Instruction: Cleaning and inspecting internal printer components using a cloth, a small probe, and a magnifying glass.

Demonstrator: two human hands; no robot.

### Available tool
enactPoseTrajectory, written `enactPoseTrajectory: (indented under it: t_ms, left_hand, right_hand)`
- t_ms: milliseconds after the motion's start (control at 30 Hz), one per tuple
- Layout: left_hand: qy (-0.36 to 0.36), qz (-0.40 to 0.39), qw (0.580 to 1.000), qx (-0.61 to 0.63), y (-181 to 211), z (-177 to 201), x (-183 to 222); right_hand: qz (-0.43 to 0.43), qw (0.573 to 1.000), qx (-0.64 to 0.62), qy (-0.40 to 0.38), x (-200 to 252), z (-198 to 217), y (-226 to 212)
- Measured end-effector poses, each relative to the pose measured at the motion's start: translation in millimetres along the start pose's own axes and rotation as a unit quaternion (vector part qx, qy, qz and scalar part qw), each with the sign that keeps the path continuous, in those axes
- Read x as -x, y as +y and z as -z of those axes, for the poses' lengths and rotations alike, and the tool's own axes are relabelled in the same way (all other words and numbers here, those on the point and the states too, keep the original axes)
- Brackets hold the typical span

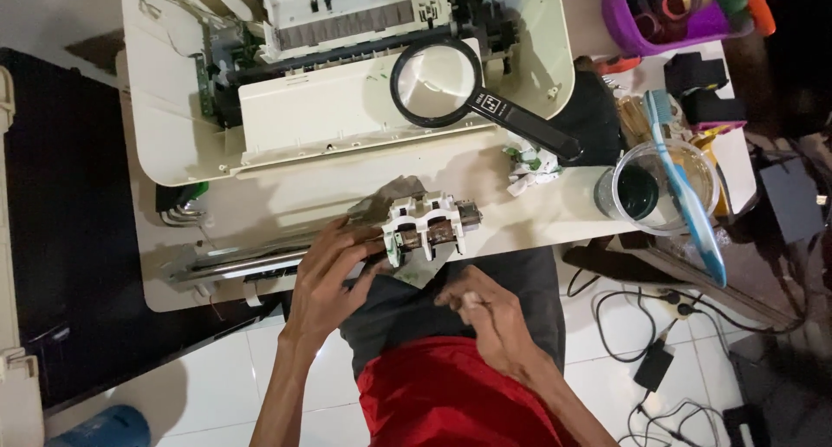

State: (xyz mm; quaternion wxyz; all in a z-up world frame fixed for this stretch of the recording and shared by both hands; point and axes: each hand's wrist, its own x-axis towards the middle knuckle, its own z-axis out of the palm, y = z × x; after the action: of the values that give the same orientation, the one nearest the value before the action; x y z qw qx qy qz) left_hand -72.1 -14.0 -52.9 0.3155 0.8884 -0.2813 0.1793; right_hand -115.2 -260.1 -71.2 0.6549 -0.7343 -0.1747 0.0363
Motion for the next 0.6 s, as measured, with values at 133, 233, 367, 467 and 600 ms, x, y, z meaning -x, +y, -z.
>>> enactPoseTrajectory:
  t_ms: [133,233,367,467,600]
  left_hand:
    - [-0.015,-0.007,1.000,0.000,1,6,-5]
    - [-0.022,-0.013,1.000,-0.003,-13,2,10]
    - [0.018,0.002,1.000,-0.002,-5,1,-2]
    - [0.011,-0.006,1.000,-0.015,-6,7,-9]
    - [0.012,-0.009,1.000,0.001,-11,12,-13]
  right_hand:
    - [-0.038,0.995,-0.095,0.007,-13,19,-28]
    - [-0.016,0.999,-0.030,0.026,-26,36,-44]
    - [0.187,0.981,-0.027,0.033,-56,44,-34]
    - [0.104,0.994,0.024,-0.004,-74,51,-69]
    - [0.117,0.989,0.091,-0.020,-85,52,-76]
